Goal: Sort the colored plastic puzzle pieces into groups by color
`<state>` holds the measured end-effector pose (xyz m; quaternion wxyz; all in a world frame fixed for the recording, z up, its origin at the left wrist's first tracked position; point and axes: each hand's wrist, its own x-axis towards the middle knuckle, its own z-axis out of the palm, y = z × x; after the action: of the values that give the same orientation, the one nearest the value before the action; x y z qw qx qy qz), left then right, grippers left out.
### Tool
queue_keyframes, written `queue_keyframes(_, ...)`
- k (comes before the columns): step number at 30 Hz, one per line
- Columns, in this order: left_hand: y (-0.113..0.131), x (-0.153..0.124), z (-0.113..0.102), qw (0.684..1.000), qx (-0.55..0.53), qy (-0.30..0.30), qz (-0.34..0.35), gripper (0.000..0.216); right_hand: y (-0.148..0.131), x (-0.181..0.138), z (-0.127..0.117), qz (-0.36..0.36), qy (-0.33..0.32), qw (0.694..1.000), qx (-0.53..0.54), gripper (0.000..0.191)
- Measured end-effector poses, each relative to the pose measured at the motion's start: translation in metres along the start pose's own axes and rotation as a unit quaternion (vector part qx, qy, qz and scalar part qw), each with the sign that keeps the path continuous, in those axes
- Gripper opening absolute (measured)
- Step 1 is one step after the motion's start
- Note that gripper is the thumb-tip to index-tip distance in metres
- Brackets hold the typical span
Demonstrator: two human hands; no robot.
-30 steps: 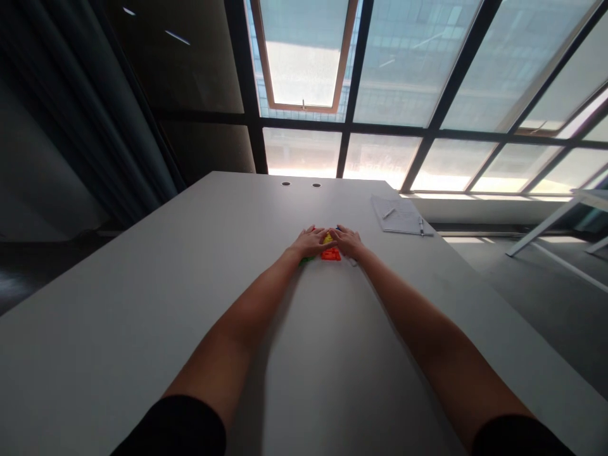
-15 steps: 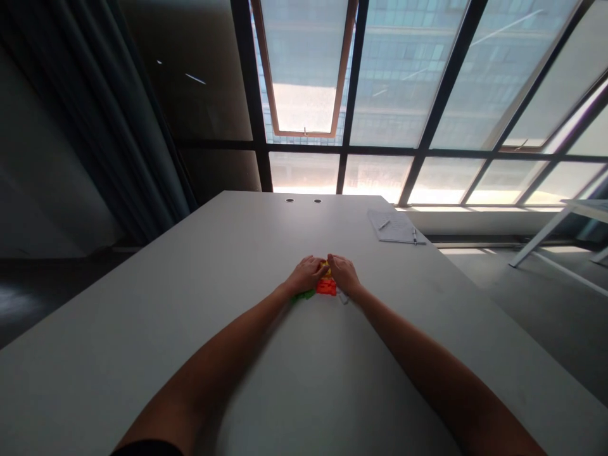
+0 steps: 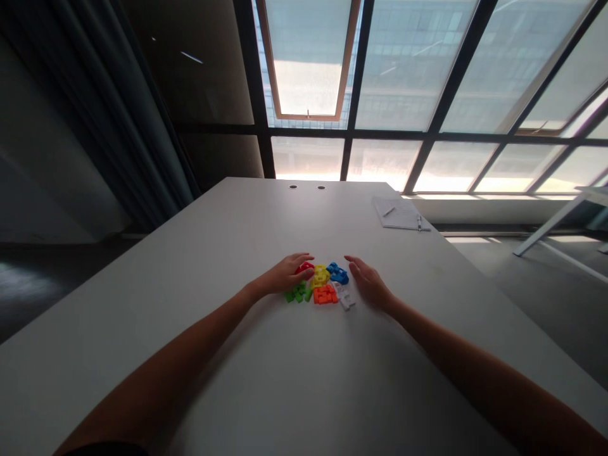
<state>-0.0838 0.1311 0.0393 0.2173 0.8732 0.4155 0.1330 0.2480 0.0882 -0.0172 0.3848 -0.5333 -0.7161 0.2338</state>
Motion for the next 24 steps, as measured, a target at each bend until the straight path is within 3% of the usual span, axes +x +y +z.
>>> queue_keyframes(3, 0.006, -0.014, 0.008, 0.998, 0.067, -0.006, -0.004, 0.117, 0.008, -0.011, -0.016, -0.018, 0.004, 0.999, -0.044, 0.082)
queue_keyframes(8, 0.04, -0.021, 0.037, 0.989, 0.14, 0.014, 0.049, 0.126, 0.008, -0.009, -0.01, -0.01, -0.002, 0.998, -0.059, 0.081)
queue_keyframes(15, 0.086, 0.012, 0.069, 0.979, 0.162, 0.033, 0.119, 0.117, 0.009, -0.009, -0.012, 0.014, 0.042, 0.999, -0.015, 0.076)
queue_keyframes(20, 0.091, 0.033, 0.079, 0.985, 0.153, 0.003, 0.079, 0.114, 0.01, -0.009, -0.014, 0.034, 0.054, 0.998, -0.004, 0.066)
queue_keyframes(24, 0.088, 0.029, 0.08, 0.983, 0.162, -0.009, 0.08, 0.088, 0.007, -0.008, -0.012, 0.038, 0.042, 0.998, -0.016, 0.06)
